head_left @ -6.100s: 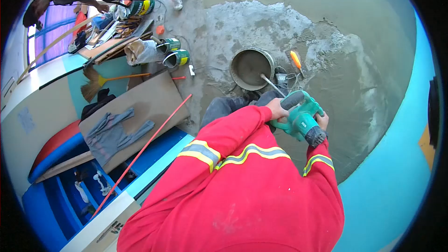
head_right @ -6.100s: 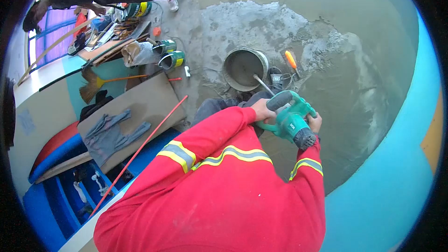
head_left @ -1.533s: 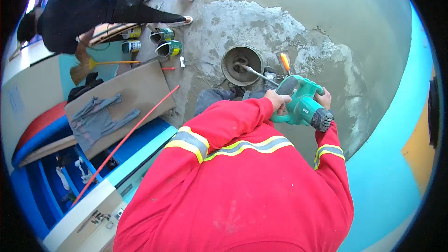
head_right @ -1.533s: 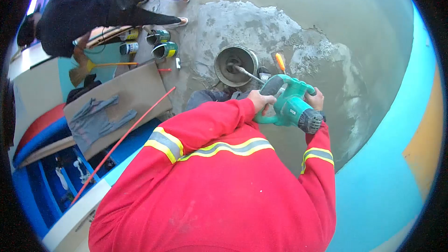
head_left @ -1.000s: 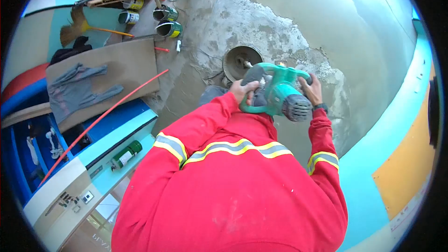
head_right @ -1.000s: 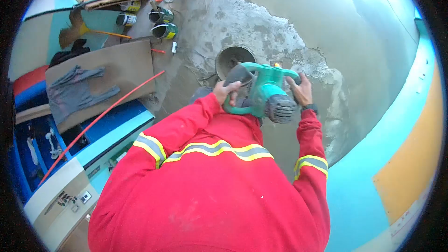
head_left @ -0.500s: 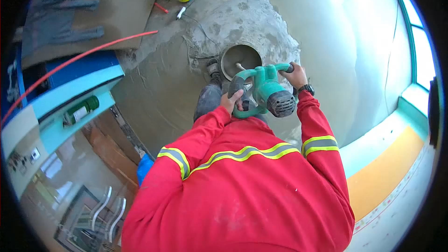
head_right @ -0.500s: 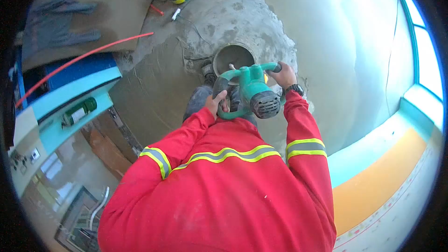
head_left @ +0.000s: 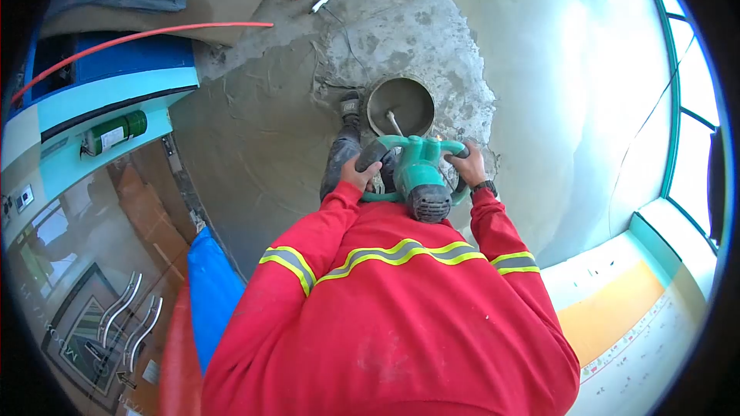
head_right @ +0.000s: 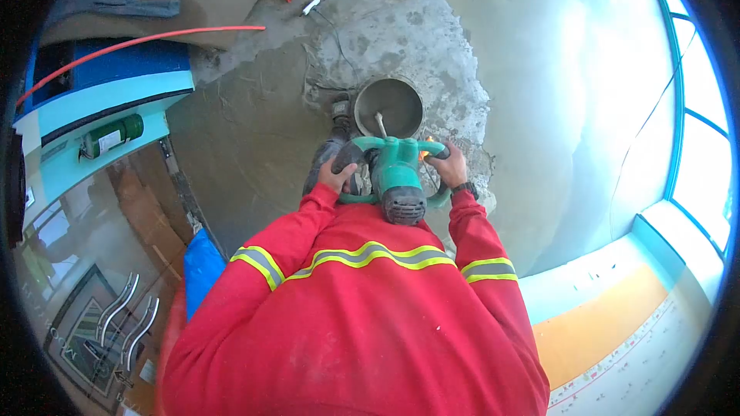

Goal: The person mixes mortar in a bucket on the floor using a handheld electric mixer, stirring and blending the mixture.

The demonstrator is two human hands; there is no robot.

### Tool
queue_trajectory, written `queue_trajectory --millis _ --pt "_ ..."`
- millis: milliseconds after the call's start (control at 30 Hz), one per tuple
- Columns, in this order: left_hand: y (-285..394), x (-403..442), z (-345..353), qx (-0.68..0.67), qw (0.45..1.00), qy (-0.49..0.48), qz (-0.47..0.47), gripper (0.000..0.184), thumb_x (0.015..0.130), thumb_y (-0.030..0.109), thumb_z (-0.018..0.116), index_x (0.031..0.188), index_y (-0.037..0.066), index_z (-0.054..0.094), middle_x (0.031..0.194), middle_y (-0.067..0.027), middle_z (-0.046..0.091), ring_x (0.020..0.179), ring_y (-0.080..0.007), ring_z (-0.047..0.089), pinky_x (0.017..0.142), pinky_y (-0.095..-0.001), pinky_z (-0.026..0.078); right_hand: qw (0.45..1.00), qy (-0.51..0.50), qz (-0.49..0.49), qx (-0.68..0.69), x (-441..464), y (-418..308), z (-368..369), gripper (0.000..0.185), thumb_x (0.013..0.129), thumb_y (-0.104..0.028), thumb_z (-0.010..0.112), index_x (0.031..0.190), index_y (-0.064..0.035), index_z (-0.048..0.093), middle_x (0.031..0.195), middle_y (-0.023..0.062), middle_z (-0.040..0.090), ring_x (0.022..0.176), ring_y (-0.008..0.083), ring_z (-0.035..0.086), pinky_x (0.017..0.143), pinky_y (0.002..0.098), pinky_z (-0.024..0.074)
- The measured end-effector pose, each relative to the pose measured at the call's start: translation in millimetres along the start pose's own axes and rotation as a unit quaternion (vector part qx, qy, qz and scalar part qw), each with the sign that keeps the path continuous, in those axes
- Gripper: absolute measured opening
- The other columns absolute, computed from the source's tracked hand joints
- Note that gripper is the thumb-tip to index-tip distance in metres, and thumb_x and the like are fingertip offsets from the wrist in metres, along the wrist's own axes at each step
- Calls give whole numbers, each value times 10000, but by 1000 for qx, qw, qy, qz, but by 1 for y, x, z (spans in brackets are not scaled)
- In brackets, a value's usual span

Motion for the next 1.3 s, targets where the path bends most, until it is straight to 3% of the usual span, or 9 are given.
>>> queue_trajectory --millis 167,267,367,667,900,1000,1100,1200,1300 --pt "-10 7 -1 31 999 -36 9 400 668 293 773 914 37 589 634 -53 596 493 -173 566 475 -308 459 998 41 -18 -44 -10 -3 -1 399 622 -283 706 929 -39 630 792 171 645 774 323 630 692 396 475" --pt "2 7 7 280 923 144 222 440 613 279 775 938 52 584 731 -135 638 645 -307 622 618 -398 496 993 91 -51 -59 -13 4 8 359 638 -252 704 866 9 610 745 183 628 712 317 628 657 384 477" --pt "5 7 9 316 915 174 179 448 580 256 760 947 72 582 831 -189 636 788 -383 607 712 -446 484 991 112 -47 -64 -13 7 13 389 623 -250 702 893 16 615 751 188 630 718 320 631 668 389 484" --pt "-12 8 4 287 895 217 264 401 620 239 743 939 62 576 817 -188 638 749 -377 620 667 -436 498 990 100 -46 -90 -15 2 16 440 626 -283 691 971 -18 624 801 188 648 777 321 644 704 392 498" --pt "-67 -10 -29 212 916 276 201 407 629 200 757 942 29 562 765 -134 626 709 -245 617 678 -362 479 977 20 -81 -195 -4 -49 38 446 620 -337 660 1001 -108 618 819 182 646 800 365 621 720 434 496" --pt "-84 -15 -42 205 915 307 164 361 655 191 745 917 39 548 728 -148 616 612 -303 618 566 -386 492 964 -20 -111 -240 4 -92 47 462 618 -356 651 1018 -129 609 813 190 643 792 370 622 717 448 499" --pt "-59 -33 -44 59 951 300 53 270 688 112 725 866 38 537 700 -101 597 492 -217 582 452 -354 459 954 -57 -121 -267 9 -129 62 445 625 -333 645 1018 -129 606 819 193 643 792 375 623 709 461 496" --pt "-74 -25 -65 -15 951 299 73 218 707 48 701 831 35 523 692 -67 579 424 -150 534 372 -319 410 943 -84 -116 -301 9 -161 84 429 628 -313 644 1012 -126 605 822 190 644 787 381 623 706 464 498" --pt "-72 -17 -79 28 955 295 28 236 682 70 723 824 27 540 700 -73 586 479 -161 545 450 -326 446 941 -74 -110 -313 18 -169 95 406 639 -309 629 999 -121 604 822 193 644 787 379 628 704 466 501"
Point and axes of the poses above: each hand's wrist, its own x-axis towards the middle knuckle, its own z-axis out of the palm, y = z × x, the point moved 2 cm from there along x, towards the middle knuckle
